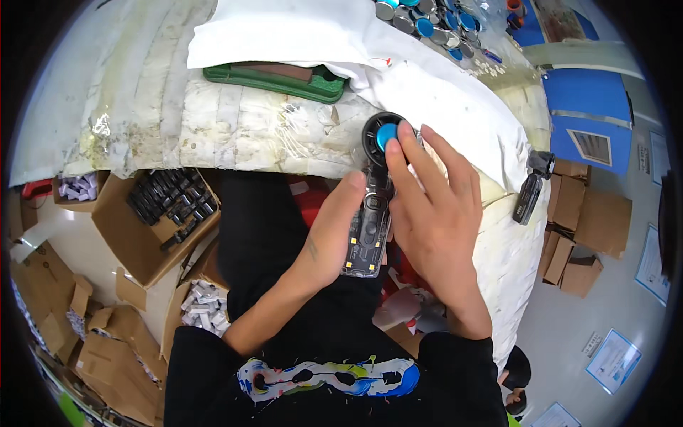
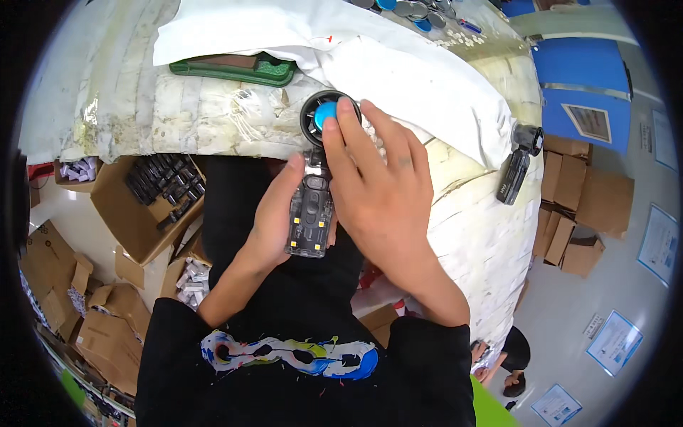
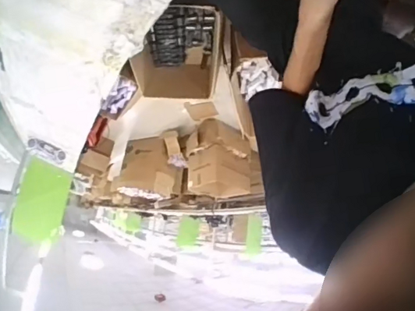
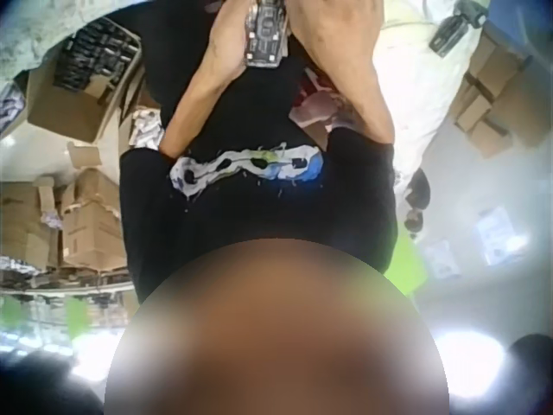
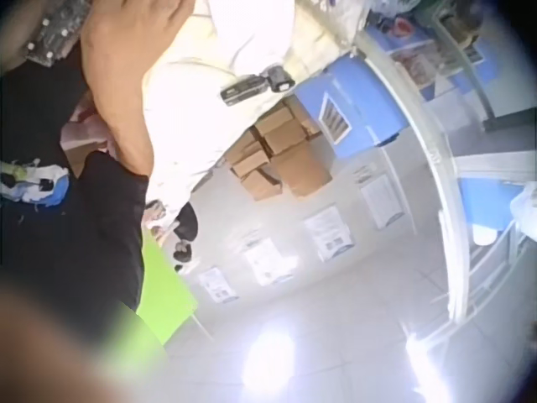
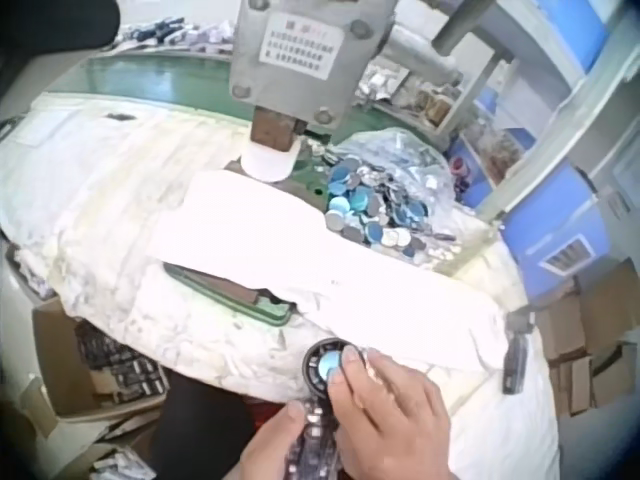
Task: Assembling handheld electronic devices by placing components and using a manual press.
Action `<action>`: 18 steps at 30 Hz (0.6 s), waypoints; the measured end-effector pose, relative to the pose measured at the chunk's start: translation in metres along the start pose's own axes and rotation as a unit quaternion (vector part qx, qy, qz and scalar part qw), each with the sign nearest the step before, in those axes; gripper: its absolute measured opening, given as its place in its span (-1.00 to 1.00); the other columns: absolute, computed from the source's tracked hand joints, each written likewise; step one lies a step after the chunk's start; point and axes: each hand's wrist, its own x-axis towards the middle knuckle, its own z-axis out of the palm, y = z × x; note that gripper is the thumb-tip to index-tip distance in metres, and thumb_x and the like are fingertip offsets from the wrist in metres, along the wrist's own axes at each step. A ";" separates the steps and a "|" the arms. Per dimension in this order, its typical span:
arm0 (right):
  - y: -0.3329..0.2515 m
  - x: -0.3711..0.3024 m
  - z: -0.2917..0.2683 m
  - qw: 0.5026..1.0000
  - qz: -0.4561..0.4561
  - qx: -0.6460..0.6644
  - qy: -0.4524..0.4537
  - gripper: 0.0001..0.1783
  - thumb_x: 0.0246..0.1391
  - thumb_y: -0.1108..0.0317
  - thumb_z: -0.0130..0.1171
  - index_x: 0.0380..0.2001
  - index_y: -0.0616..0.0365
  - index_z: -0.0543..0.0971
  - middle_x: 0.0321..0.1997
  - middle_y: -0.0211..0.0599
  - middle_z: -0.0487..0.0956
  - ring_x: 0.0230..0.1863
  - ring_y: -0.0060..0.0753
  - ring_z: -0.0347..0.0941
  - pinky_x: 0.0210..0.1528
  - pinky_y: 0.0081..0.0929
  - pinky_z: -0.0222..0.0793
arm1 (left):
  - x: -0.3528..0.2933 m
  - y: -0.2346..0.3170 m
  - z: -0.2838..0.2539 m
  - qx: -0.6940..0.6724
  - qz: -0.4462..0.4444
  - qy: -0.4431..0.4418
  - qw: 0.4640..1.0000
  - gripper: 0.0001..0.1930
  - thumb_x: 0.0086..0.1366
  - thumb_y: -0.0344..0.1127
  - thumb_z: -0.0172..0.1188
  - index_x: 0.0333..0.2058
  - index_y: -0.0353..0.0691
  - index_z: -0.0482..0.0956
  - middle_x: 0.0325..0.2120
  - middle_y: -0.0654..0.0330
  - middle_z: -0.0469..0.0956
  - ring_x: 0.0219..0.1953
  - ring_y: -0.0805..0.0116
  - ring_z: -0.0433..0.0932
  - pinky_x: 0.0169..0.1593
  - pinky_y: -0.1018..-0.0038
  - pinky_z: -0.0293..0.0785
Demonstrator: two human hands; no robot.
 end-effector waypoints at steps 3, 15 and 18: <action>0.006 0.000 0.001 0.983 0.036 0.177 -0.034 -0.46 0.03 0.54 0.18 0.16 0.25 0.56 0.32 -0.05 0.49 0.32 -0.09 0.40 0.22 -0.23 0.37 | -0.007 0.018 -0.002 -0.117 -0.048 -0.061 0.990 -0.32 0.57 0.22 -0.37 0.01 -0.34 0.47 -0.53 0.05 0.54 -0.68 0.28 0.55 -0.61 0.49 0.49; 0.003 -0.001 0.006 0.413 0.286 0.851 0.151 -0.27 0.37 0.08 -0.11 0.42 0.38 0.18 0.40 0.28 0.32 0.37 0.10 0.35 0.40 -0.13 0.29 | -0.027 0.043 -0.008 -0.278 -0.076 -0.208 0.935 -0.24 0.58 0.23 -0.46 0.37 -0.36 0.21 -0.51 0.08 0.35 -0.69 0.22 0.38 -0.61 0.36 0.35; 0.002 -0.001 0.004 0.363 0.281 0.876 0.145 -0.28 0.37 0.06 -0.13 0.42 0.37 0.18 0.41 0.29 0.31 0.38 0.10 0.34 0.39 -0.12 0.30 | -0.031 0.044 -0.007 -0.262 -0.060 -0.213 0.939 -0.24 0.58 0.22 -0.45 0.36 -0.36 0.22 -0.49 0.06 0.37 -0.68 0.22 0.39 -0.61 0.35 0.36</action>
